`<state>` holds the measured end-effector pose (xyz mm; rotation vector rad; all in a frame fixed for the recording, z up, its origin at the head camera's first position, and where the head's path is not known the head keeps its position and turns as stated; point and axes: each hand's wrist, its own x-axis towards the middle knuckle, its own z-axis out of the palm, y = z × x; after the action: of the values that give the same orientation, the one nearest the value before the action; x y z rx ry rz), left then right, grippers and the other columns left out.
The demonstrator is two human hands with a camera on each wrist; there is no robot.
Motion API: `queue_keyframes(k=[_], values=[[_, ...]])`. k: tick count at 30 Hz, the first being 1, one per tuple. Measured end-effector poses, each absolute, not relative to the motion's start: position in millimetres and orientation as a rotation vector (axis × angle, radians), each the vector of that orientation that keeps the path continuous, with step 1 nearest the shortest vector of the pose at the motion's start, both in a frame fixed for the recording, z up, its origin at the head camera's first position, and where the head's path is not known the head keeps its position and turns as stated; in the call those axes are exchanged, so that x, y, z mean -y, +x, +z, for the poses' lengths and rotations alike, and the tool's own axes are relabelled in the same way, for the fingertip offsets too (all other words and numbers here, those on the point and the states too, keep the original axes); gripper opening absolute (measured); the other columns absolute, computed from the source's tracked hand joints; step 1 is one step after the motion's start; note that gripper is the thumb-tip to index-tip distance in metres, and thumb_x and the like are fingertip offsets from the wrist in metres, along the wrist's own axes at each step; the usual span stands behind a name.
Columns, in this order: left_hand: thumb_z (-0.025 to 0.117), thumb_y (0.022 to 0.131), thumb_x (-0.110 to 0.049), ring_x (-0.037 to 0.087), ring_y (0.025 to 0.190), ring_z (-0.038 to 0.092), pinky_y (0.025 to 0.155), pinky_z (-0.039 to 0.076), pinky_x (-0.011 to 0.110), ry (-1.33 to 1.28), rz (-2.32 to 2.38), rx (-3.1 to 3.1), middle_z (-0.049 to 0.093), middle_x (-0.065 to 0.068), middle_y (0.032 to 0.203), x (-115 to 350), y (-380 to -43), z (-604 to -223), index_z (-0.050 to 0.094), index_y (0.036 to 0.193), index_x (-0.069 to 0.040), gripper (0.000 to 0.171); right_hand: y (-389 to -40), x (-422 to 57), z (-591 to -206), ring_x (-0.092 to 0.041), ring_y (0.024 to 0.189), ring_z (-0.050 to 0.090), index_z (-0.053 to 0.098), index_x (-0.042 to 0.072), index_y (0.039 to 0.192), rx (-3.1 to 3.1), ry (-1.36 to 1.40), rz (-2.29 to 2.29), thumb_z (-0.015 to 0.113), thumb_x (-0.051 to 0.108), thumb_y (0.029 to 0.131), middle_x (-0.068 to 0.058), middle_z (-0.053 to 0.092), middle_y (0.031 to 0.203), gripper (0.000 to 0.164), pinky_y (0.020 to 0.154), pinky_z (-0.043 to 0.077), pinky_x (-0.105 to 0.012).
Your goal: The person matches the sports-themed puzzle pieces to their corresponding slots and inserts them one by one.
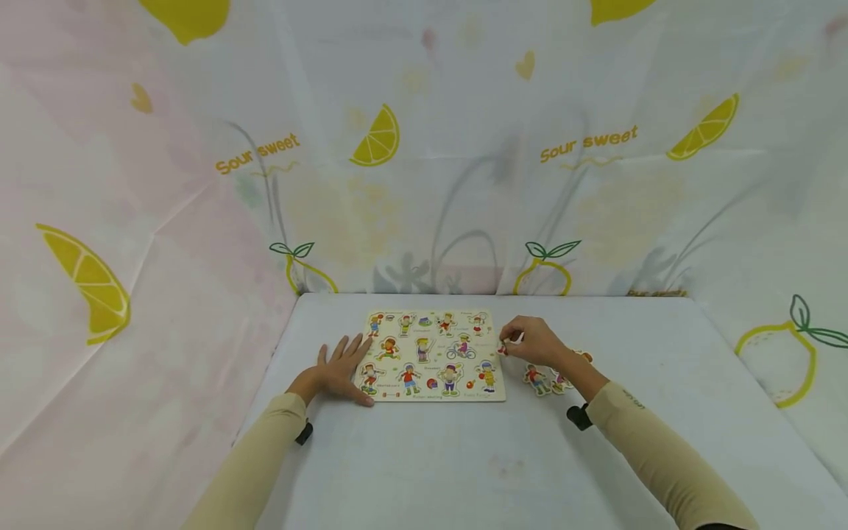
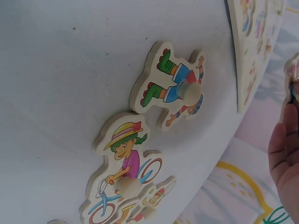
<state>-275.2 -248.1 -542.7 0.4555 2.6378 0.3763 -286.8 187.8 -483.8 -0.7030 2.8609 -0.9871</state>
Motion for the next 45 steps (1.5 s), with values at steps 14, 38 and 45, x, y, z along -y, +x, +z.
queue_keyframes(k=[14,38,45], values=[[0.077,0.057,-0.078,0.039,0.153,-0.011,0.114,-0.013,0.07,0.454,0.394,-2.663,-0.008,0.009,0.168,252,-282,-553,-0.001,0.16,-0.02,0.142,-287,-180,-488,-0.01,0.076,0.058,0.075,0.006,0.088,-2.812,-0.786,-1.035,0.07,0.001,0.08,-0.001,0.069,0.087,0.011,0.067,0.051,-0.024],[0.077,0.058,-0.077,0.038,0.153,-0.013,0.114,-0.014,0.069,0.455,0.407,-2.649,-0.01,0.008,0.168,253,-280,-552,-0.001,0.16,-0.02,0.141,-292,-171,-489,-0.014,0.084,0.061,0.075,0.007,0.089,-2.77,-0.88,-0.891,0.069,0.001,0.081,0.0,0.069,0.089,0.012,0.074,0.052,-0.029],[0.077,0.057,-0.078,0.038,0.153,-0.014,0.113,-0.014,0.07,0.459,0.423,-2.651,-0.011,0.008,0.168,253,-280,-551,-0.002,0.16,-0.021,0.142,-303,-162,-494,-0.014,0.082,0.06,0.075,0.009,0.088,-2.799,-0.855,-0.908,0.07,0.003,0.081,0.001,0.068,0.086,0.011,0.073,0.052,-0.029]])
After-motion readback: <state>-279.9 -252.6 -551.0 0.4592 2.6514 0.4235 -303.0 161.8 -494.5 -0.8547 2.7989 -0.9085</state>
